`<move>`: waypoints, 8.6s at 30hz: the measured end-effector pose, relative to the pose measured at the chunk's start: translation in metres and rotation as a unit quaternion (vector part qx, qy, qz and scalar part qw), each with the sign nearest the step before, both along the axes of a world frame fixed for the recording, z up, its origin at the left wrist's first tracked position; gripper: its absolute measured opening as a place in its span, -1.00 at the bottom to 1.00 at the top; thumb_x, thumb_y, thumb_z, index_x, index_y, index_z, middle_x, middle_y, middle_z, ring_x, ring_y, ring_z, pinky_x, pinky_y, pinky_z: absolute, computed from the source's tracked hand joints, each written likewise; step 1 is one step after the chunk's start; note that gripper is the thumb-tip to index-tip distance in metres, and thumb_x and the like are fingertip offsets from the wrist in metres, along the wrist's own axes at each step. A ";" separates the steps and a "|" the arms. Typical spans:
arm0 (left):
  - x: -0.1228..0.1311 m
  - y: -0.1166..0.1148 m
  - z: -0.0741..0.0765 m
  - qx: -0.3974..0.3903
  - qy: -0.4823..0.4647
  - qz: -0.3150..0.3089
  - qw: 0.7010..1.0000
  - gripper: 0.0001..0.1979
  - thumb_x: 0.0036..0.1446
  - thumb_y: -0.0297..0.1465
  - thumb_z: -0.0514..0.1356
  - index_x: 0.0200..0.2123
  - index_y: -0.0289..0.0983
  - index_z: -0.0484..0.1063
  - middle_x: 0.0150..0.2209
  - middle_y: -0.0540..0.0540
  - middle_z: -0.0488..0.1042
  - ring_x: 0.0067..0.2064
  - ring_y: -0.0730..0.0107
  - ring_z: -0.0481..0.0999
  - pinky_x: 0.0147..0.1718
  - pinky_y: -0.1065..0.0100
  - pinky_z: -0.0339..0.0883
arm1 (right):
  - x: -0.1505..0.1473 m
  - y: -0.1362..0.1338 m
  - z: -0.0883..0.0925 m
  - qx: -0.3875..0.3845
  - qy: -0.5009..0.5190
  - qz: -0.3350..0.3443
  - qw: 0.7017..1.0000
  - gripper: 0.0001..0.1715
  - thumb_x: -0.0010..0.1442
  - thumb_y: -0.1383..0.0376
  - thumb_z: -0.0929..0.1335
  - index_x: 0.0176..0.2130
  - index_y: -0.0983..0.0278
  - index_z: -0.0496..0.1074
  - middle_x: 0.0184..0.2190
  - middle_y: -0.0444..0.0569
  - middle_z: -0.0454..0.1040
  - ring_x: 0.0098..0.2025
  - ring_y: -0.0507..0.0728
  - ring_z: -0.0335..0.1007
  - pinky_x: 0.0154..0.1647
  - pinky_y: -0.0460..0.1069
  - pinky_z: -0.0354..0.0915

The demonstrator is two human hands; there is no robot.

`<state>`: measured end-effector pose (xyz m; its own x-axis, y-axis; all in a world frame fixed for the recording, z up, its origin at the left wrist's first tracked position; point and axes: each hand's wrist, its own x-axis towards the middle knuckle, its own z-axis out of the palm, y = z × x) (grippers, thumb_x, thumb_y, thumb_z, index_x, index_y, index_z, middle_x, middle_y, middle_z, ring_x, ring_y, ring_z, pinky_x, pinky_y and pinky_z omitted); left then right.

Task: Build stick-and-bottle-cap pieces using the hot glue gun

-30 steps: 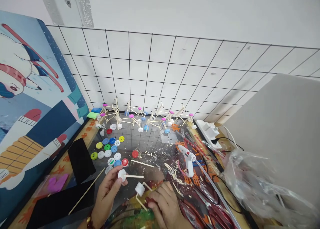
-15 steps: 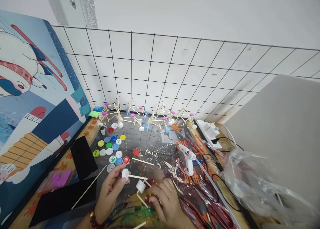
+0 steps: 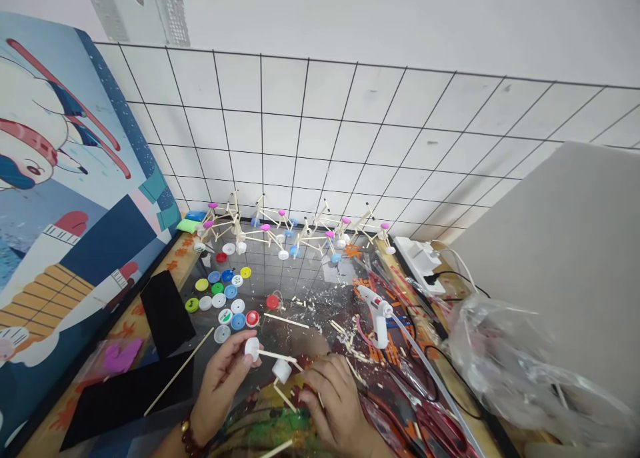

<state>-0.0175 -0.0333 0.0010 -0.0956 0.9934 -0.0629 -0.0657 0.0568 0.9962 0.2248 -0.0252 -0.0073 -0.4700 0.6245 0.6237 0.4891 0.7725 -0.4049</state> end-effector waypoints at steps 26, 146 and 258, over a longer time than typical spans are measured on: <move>0.004 -0.008 0.005 0.027 0.035 -0.084 0.995 -0.62 0.14 -0.22 0.24 0.00 -0.23 0.48 -0.09 -0.22 0.59 -0.08 0.15 0.60 -0.07 0.25 0.48 | 0.003 -0.001 -0.004 0.032 -0.020 -0.064 0.997 -0.55 0.34 0.29 0.22 0.17 0.35 0.27 -0.04 0.15 0.50 0.01 0.24 0.41 0.01 0.18 0.31; -0.022 -0.032 0.034 0.151 0.338 -0.168 0.914 -0.71 0.12 -0.29 0.27 -0.08 -0.24 0.51 -0.16 -0.16 0.57 -0.16 0.25 0.52 -0.09 0.22 0.41 | -0.001 -0.001 0.019 0.114 0.000 -0.158 0.981 -0.74 0.34 0.29 0.28 0.01 0.22 0.42 -0.13 0.01 0.53 -0.14 0.14 0.40 -0.02 0.13 -0.01; -0.052 -0.042 0.001 0.324 0.371 0.270 0.827 -0.92 0.13 -0.40 0.27 -0.40 -0.27 0.50 -0.29 -0.09 0.55 -0.23 0.33 0.55 -0.15 0.25 0.42 | 0.017 0.012 0.019 0.148 -0.045 -0.214 0.964 -0.64 0.28 0.20 0.36 -0.52 0.24 0.36 -0.56 -0.12 0.40 -0.42 0.08 0.29 -0.26 0.04 0.08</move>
